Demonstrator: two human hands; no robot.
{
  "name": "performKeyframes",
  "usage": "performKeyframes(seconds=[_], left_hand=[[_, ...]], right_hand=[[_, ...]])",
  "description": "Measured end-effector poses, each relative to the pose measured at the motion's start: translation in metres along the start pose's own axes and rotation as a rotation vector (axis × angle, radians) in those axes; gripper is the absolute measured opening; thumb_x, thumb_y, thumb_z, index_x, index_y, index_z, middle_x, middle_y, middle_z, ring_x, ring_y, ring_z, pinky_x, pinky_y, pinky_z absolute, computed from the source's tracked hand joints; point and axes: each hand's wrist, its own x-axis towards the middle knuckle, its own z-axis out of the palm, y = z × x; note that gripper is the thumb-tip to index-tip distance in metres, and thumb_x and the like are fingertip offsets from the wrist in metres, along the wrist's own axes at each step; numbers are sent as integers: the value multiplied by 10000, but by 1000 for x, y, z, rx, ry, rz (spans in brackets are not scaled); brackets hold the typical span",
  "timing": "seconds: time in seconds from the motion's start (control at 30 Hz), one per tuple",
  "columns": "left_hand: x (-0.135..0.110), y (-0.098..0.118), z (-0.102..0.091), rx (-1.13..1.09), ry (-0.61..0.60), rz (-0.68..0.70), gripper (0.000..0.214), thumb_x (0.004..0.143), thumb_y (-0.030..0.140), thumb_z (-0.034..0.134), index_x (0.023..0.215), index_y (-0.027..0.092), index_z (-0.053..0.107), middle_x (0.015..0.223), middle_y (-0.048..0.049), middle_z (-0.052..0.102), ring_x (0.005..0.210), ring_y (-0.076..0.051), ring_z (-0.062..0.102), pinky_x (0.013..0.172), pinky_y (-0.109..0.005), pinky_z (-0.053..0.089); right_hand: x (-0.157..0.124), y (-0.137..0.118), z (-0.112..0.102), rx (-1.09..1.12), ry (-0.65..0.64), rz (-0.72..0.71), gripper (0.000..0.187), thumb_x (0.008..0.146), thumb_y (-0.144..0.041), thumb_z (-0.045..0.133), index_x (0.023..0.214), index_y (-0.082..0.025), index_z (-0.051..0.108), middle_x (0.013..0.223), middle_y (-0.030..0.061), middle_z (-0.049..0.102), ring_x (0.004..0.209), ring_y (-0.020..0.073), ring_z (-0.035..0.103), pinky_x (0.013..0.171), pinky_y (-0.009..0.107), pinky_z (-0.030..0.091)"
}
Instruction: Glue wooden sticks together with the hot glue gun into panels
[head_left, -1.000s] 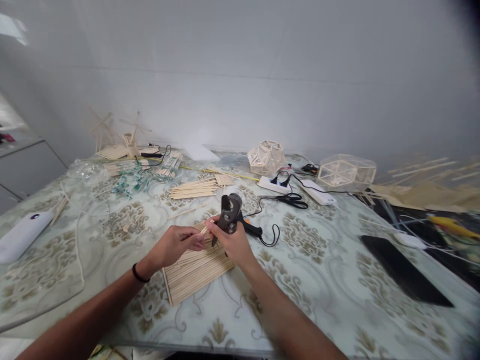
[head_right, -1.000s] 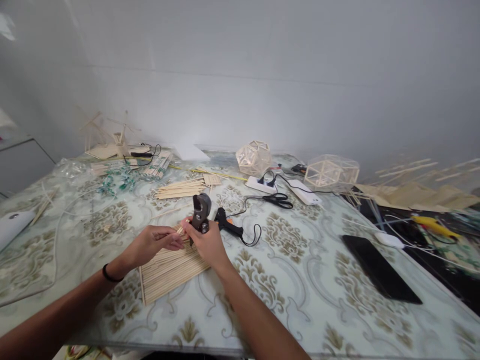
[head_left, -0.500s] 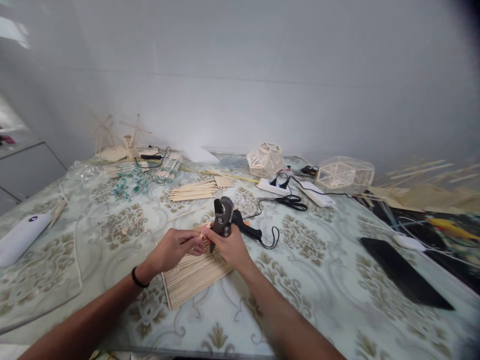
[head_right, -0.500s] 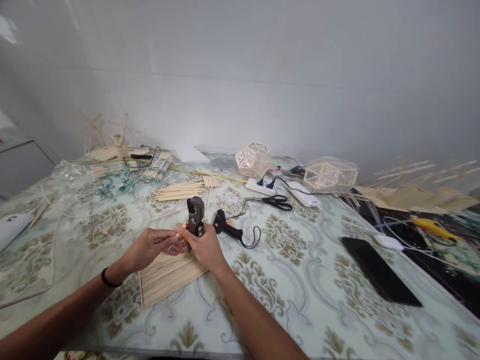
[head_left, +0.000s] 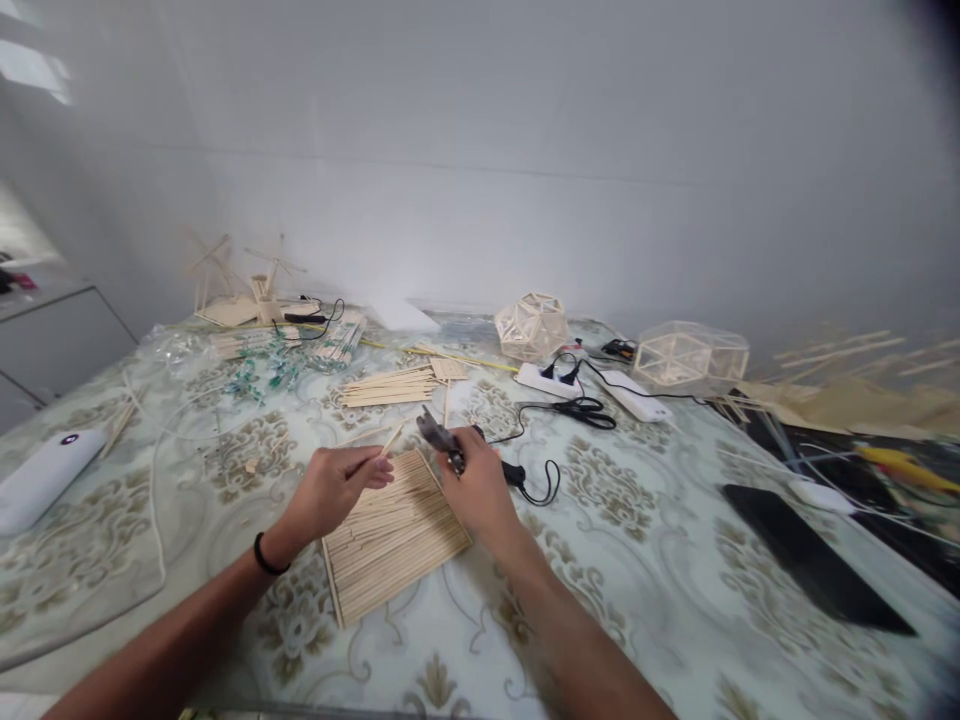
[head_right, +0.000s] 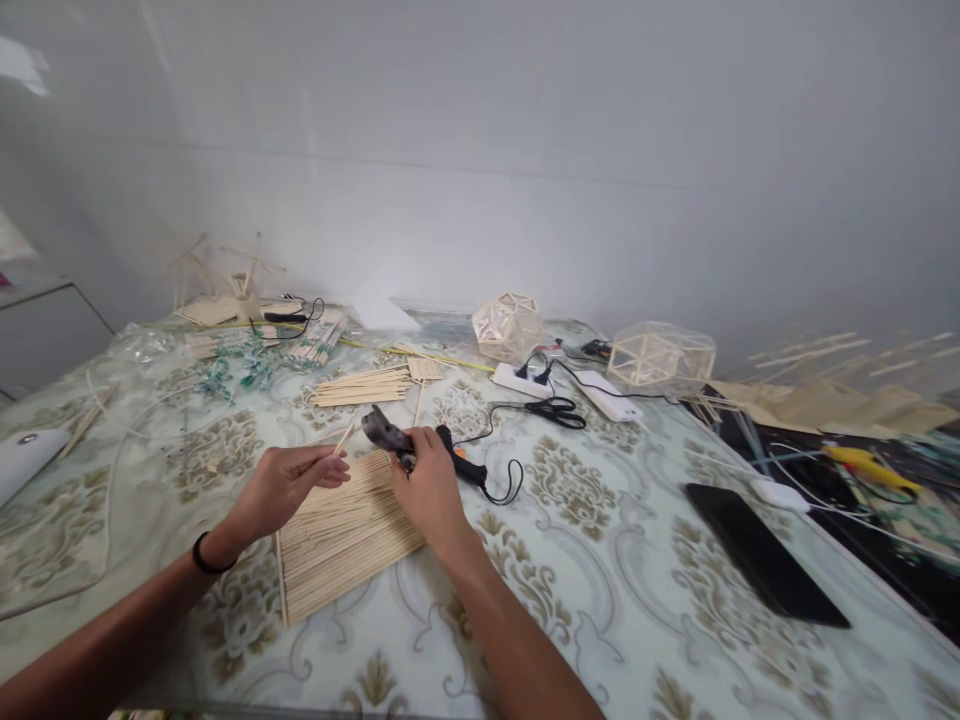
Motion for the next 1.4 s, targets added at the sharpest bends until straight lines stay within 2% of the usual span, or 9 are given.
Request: performKeyframes(seconds=[0.07,0.17,0.33,0.43,0.53,0.73,0.87,1.13,1.4], left_hand=[[0,-2,0,131,29,101,305,1024,375,564,941,174,777,901,-54,829,818,-194,812,757,-261,668],[-1,-4,3,303,40,223,275,1037,332,544,960,191,767,877,-48,824,776,-180,795,731,-247,635],[-3,-5,7,605,90,452,232,1048,245,518,1024,168,736,864,-68,805,724,-187,754,684,-265,582],[-3,-5,7,701,125,536,221,1051,214,505,996,172,715,855,-65,794,706,-181,743,651,-260,566],[-3,-6,7,754,149,573,234,1056,191,492,963,182,707,864,-64,793,723,-176,753,657,-254,574],[-1,-7,7,825,188,649,261,1084,227,449,1084,156,701,942,-91,810,771,-188,774,667,-264,598],[-1,-9,7,844,187,656,270,1085,215,437,1062,146,697,914,-96,803,722,-178,762,633,-257,591],[-2,-14,5,860,173,616,237,1060,189,467,1150,172,686,958,-96,802,786,-194,776,678,-271,618],[-2,-15,4,898,161,628,220,1059,190,457,1111,174,671,874,-71,791,710,-185,756,609,-261,582]], right_hand=[[-3,1,6,-97,-24,-38,261,865,-174,563,1112,-157,648,1089,145,669,1055,307,637,964,453,523],[-7,-2,11,-188,-79,-54,356,857,-135,592,1212,-130,621,1151,167,646,1129,332,600,1025,488,503],[-9,-12,11,-253,-136,-14,373,885,-123,608,1257,-97,607,1181,173,634,1148,339,582,1043,492,490],[-10,-16,10,-266,-153,-11,373,878,-123,620,1250,-119,609,1200,166,638,1164,335,577,1046,486,485],[-10,-18,10,-251,-162,-8,379,862,-120,631,1241,-140,607,1206,157,641,1170,329,581,1039,474,487],[-7,-20,8,-243,-122,32,301,901,-153,610,1199,-116,622,1169,169,643,1136,330,601,1011,463,497],[-7,-23,8,-288,-148,36,285,909,-177,614,1185,-110,632,1156,161,655,1105,325,620,989,441,500],[-8,-29,4,-509,-176,47,230,919,-267,632,1119,-155,651,1106,142,681,1057,325,639,896,407,490],[-6,-32,2,-552,-243,73,196,940,-317,642,1071,-181,694,1054,128,728,1019,301,692,819,362,475]])
